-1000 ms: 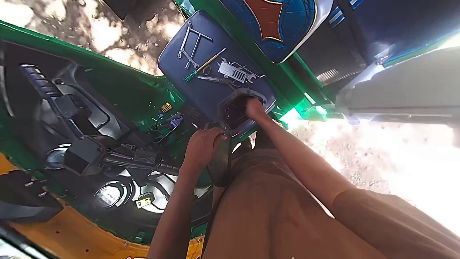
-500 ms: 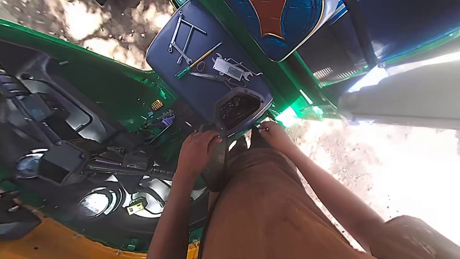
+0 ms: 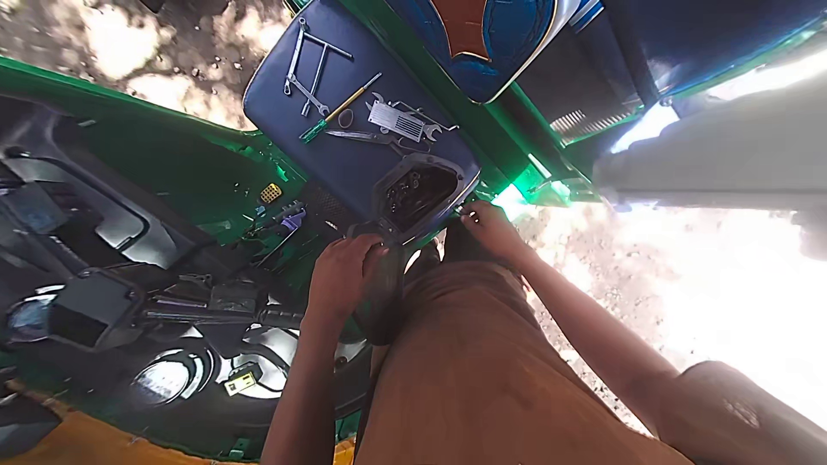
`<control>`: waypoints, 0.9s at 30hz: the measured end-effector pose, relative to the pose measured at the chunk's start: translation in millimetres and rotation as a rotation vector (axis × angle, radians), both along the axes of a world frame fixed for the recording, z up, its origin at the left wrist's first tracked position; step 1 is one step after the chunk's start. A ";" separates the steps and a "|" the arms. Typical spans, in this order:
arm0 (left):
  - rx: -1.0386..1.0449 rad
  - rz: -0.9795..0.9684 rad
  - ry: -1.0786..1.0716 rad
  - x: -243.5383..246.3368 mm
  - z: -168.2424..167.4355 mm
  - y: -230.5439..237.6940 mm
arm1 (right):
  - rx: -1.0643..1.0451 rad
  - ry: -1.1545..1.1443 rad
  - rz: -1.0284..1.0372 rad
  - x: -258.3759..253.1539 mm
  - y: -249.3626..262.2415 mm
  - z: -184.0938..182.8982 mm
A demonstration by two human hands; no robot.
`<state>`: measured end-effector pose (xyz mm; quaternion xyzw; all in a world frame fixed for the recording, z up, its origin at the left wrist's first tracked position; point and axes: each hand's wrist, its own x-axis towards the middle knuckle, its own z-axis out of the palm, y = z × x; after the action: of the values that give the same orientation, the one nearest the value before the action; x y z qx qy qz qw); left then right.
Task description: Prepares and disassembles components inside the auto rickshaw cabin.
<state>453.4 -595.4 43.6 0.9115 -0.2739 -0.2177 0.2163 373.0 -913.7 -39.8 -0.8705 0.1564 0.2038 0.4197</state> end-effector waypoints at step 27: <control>0.010 0.057 -0.010 0.5 9.7 -16.4 | -0.026 -0.176 -0.171 84.7 -63.0 -126.5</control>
<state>453.8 -611.7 53.2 0.9211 -0.2477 -0.2081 0.2168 457.7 -976.7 -166.2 -0.8738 0.1954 0.0880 0.4365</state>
